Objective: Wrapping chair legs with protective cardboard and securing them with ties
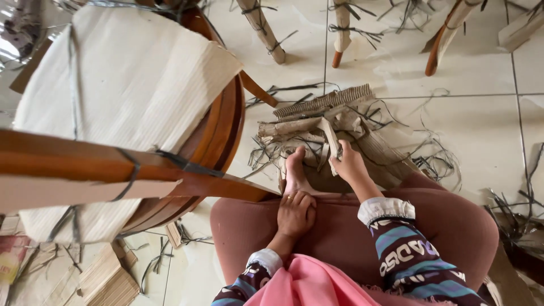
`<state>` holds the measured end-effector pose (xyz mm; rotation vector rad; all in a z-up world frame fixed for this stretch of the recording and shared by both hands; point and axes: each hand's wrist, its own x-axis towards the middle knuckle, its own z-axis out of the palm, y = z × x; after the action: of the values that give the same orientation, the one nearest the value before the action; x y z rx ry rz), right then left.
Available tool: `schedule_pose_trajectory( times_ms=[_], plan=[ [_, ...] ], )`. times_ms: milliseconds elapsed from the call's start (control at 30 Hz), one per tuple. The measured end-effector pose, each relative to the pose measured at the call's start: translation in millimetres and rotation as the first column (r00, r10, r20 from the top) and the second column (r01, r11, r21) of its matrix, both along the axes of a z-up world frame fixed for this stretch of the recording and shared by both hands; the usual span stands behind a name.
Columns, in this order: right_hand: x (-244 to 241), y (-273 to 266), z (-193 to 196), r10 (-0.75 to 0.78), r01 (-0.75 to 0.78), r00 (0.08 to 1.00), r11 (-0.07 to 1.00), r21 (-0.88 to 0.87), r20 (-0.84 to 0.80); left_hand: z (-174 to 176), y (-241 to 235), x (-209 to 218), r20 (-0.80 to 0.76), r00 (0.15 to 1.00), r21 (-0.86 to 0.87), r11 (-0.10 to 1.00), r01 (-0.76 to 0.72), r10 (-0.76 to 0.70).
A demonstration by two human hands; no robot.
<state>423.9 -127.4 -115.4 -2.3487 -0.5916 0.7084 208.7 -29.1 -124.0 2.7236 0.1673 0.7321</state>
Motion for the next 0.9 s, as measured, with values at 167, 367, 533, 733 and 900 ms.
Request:
schedule_pose_trajectory(
  times_ms=[167,367,533,733,900],
  plan=[
    [-14,-5,-12,-0.206,0.168,0.976,0.921,0.352,0.074,-7,-1,-12,0.028,1.000,0.007,1.000,0.005,-0.005],
    [-28,-5,-17,-0.151,-0.103,0.904,0.831,0.547,0.399,-4,-8,-24,0.032,0.999,0.006,1.000,-0.005,0.005],
    [-30,-17,15,-0.246,-0.176,0.815,0.757,0.629,0.525,12,-13,-37,0.027,1.000,-0.023,1.000,-0.005,0.005],
    [-73,-36,90,-0.295,-0.285,0.781,0.616,0.734,0.551,31,-15,-52,0.097,0.994,-0.128,0.991,-0.043,0.056],
    [-120,-51,132,-0.391,-0.276,0.770,0.509,0.815,0.505,58,-18,-58,0.287,0.949,-0.203,0.977,-0.071,0.129]
  ],
)
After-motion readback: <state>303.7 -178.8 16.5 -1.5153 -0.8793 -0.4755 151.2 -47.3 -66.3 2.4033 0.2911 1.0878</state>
